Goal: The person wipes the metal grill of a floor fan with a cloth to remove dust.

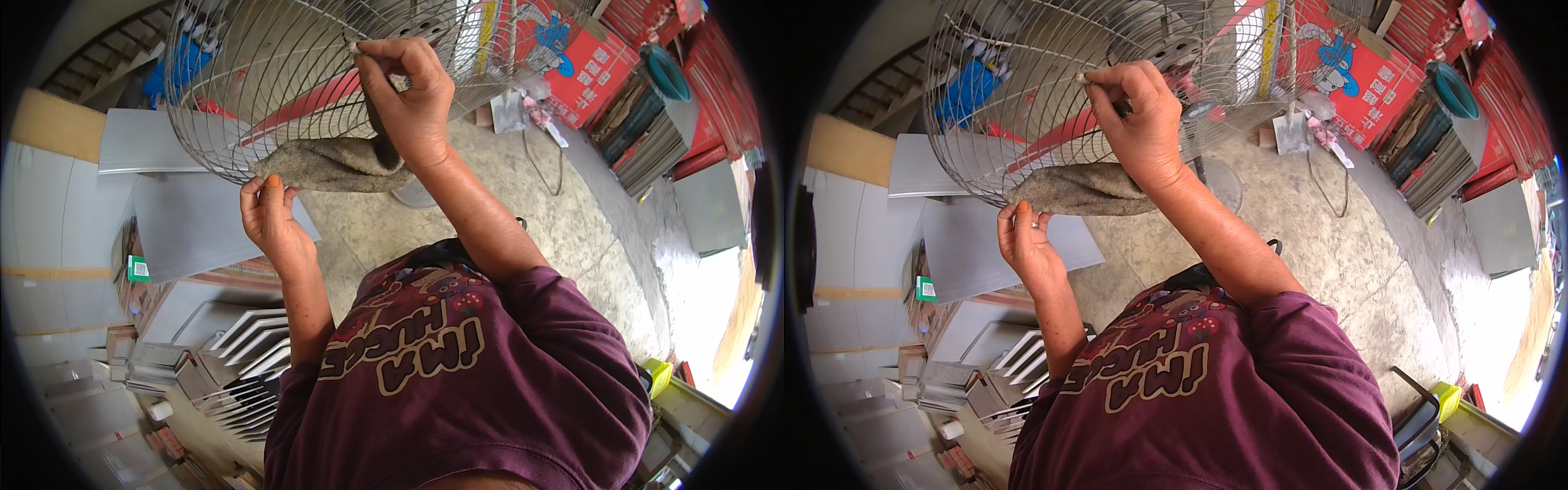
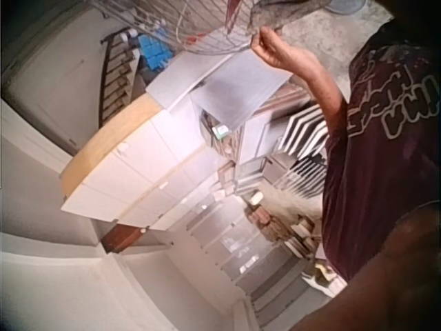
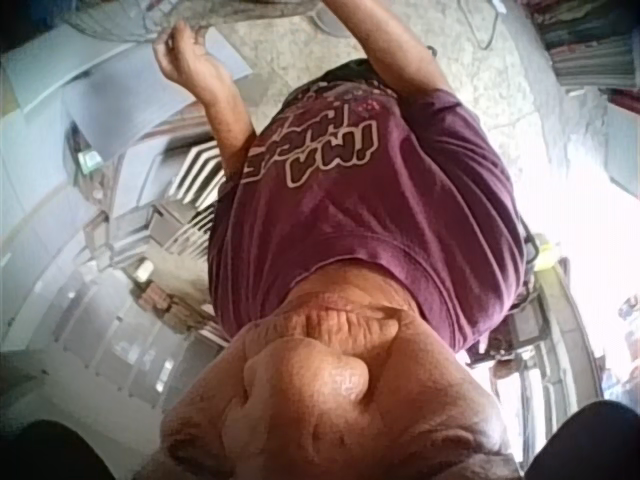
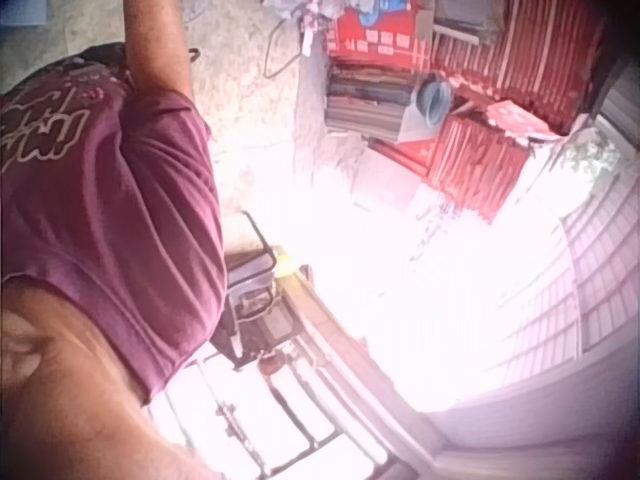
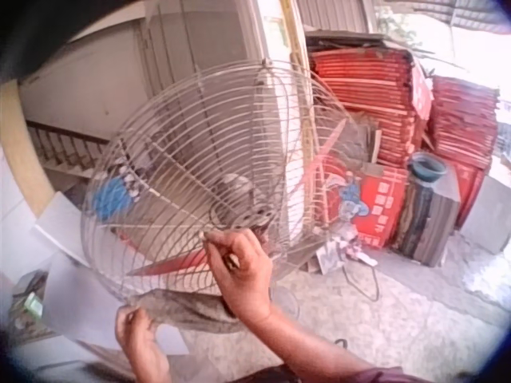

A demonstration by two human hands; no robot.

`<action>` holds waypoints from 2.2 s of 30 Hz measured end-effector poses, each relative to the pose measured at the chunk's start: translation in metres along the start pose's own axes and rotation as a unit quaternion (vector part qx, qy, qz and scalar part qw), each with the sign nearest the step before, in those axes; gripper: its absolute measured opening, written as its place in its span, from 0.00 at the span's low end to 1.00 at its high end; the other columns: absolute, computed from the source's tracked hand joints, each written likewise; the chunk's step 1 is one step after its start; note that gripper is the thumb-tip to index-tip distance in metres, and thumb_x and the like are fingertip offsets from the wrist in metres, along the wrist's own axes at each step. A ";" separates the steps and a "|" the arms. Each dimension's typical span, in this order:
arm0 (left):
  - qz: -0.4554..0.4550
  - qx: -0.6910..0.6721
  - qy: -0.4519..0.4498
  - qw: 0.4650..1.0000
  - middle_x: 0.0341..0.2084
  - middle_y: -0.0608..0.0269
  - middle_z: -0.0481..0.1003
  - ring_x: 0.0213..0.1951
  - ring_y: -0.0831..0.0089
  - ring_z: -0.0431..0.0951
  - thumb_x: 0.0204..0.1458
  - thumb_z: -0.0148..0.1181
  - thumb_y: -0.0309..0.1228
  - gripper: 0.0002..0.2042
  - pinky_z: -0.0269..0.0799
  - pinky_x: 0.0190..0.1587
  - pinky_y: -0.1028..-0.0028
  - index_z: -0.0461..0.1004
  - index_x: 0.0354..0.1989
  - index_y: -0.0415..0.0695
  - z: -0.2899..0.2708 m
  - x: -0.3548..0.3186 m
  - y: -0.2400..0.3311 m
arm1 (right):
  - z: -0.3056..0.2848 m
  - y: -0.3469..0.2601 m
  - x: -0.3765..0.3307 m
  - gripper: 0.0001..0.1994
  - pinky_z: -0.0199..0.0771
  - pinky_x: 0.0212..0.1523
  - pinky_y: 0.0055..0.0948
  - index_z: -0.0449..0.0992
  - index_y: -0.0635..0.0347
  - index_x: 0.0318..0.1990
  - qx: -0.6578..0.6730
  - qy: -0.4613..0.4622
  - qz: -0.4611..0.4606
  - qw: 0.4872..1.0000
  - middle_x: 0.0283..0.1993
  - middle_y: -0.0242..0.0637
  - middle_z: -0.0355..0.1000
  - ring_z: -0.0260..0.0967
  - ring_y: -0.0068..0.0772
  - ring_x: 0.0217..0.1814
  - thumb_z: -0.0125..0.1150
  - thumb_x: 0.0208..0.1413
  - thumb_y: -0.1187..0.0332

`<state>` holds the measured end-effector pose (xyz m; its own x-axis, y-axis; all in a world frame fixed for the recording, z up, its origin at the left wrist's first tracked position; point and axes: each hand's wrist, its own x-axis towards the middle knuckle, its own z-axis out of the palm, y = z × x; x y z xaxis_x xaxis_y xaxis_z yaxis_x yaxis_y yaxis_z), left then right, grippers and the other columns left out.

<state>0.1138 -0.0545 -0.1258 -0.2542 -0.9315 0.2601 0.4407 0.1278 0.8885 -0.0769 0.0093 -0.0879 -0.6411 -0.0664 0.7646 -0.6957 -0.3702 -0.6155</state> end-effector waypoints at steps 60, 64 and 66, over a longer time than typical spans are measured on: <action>-0.003 0.004 0.040 0.999 0.32 0.71 0.71 0.37 0.81 0.70 0.55 0.61 0.26 0.06 0.64 0.42 0.70 0.70 0.39 0.46 -0.016 0.003 0.007 | 0.033 -0.005 -0.059 0.09 0.72 0.27 0.26 0.79 0.55 0.36 -0.039 -0.204 -0.028 0.978 0.31 0.33 0.71 0.72 0.32 0.28 0.67 0.46 0.79; -0.005 0.000 0.039 0.999 0.32 0.70 0.72 0.37 0.81 0.70 0.55 0.61 0.26 0.07 0.65 0.42 0.72 0.70 0.39 0.46 -0.014 0.005 0.006 | 0.022 -0.011 -0.056 0.09 0.71 0.27 0.25 0.79 0.56 0.35 0.030 -0.167 0.020 0.985 0.30 0.33 0.69 0.70 0.29 0.27 0.66 0.47 0.79; -0.005 -0.006 0.040 0.999 0.33 0.70 0.73 0.37 0.81 0.70 0.55 0.61 0.26 0.07 0.66 0.42 0.72 0.70 0.39 0.46 -0.013 0.005 0.005 | 0.014 -0.017 -0.046 0.08 0.70 0.27 0.24 0.79 0.56 0.35 0.042 -0.136 0.027 0.989 0.30 0.33 0.68 0.69 0.27 0.26 0.67 0.47 0.79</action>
<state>0.1260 -0.0633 -0.1246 -0.1883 -0.9571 0.2200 0.4497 0.1151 0.8857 -0.0314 0.0057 -0.1098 -0.5577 -0.3306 0.7614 -0.6267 -0.4338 -0.6474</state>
